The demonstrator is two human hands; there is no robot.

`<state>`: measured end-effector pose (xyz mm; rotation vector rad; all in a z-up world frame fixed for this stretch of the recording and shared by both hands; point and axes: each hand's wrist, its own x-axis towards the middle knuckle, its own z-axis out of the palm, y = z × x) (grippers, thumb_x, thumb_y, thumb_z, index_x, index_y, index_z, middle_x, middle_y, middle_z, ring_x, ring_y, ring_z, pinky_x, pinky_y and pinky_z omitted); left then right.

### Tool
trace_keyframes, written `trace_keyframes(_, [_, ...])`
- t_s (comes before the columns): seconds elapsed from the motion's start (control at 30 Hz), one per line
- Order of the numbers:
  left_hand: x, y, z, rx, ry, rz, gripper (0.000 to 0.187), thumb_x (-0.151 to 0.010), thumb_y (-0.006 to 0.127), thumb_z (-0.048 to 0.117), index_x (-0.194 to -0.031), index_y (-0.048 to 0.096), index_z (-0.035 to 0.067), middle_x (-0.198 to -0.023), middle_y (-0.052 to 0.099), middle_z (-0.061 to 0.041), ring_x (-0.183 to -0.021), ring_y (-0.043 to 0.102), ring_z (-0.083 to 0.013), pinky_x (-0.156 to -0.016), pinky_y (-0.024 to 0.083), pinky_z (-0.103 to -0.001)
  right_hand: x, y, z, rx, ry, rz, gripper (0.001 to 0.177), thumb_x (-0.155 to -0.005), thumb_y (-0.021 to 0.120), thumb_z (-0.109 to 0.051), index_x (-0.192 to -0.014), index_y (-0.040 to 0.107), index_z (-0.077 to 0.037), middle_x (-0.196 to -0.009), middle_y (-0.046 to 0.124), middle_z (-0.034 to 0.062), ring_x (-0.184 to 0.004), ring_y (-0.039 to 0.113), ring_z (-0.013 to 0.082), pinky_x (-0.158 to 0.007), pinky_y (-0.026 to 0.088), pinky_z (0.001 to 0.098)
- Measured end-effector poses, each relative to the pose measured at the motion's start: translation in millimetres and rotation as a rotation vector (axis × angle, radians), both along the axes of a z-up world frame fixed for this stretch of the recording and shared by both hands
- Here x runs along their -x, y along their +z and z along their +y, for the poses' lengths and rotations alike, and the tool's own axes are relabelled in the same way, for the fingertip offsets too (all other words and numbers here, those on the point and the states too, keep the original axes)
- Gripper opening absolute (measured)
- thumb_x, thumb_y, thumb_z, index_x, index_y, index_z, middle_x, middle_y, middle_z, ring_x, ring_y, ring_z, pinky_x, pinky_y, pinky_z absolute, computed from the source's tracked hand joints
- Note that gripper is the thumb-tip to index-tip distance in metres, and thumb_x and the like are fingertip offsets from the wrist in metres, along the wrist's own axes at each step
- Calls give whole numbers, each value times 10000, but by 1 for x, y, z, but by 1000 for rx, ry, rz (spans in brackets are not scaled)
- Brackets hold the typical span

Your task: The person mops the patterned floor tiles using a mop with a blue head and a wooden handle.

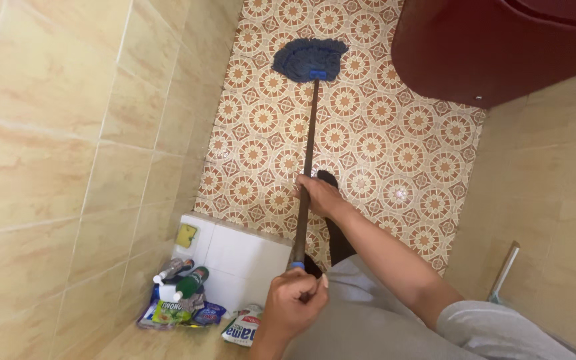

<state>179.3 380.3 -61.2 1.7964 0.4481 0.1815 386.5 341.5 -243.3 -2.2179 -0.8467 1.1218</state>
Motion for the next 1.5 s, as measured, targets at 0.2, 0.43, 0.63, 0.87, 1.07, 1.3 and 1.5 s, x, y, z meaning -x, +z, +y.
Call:
trace_keyframes(0.2, [-95, -16, 35, -21, -38, 13, 427, -842, 774, 47, -567, 450, 19, -511, 446, -76, -486, 454, -210, -469, 362, -359, -87, -14, 30, -93, -65, -66, 210, -972, 641, -285, -1024, 548, -104, -927, 664, 133, -887, 640, 353, -734, 482, 456])
trace_keyframes(0.43, [-234, -49, 75, -51, -52, 28, 404, -851, 750, 77, -570, 464, 35, -526, 450, -60, -498, 464, -203, -481, 366, -356, -230, -74, 88, -283, -951, 1015, 254, -1020, 591, -279, -969, 599, -31, -900, 612, 83, -785, 600, 139, -758, 536, 276])
trace_keyframes(0.63, [-334, -82, 84, -135, -77, -38, 443, -890, 771, 97, -575, 466, 32, -521, 446, -76, -516, 455, -212, -521, 364, -371, -328, -90, 101, -219, -686, 496, 192, -970, 633, -249, -983, 638, -57, -1046, 601, 120, -864, 631, 166, -794, 529, 286])
trace_keyframes(0.87, [-343, -83, 65, -123, -92, -57, 394, -872, 751, 82, -578, 492, 45, -533, 512, -81, -519, 531, -232, -526, 429, -370, -337, -114, 81, -340, -707, 387, 291, -938, 681, -134, -1113, 530, -310, -1344, 566, 250, -892, 603, 245, -782, 553, 339])
trace_keyframes(1.07, [-279, -57, 35, -160, -151, -115, 399, -873, 755, 89, -575, 492, 52, -526, 495, -100, -529, 528, -270, -540, 437, -396, -273, -85, 50, -121, -619, 563, 360, -991, 624, -170, -1336, 534, -120, -1523, 277, 84, -863, 615, 133, -820, 534, 306])
trace_keyframes(1.3, [-154, -18, -10, -183, -190, -168, 431, -872, 772, 103, -558, 479, 62, -509, 473, -98, -469, 463, -282, -523, 414, -383, -135, -98, -8, -540, -1063, 1174, 395, -966, 660, -76, -1140, 518, -401, -1648, 109, 434, -934, 614, 234, -914, 565, 373])
trace_keyframes(1.5, [-41, 7, -41, -62, -231, -176, 431, -886, 769, 67, -582, 463, 58, -509, 459, -82, -442, 452, -249, -570, 444, -364, -11, -71, -61, -314, -471, 266, 158, -981, 715, -210, -1056, 576, -206, -1582, 194, 353, -1172, 515, 420, -985, 485, 428])
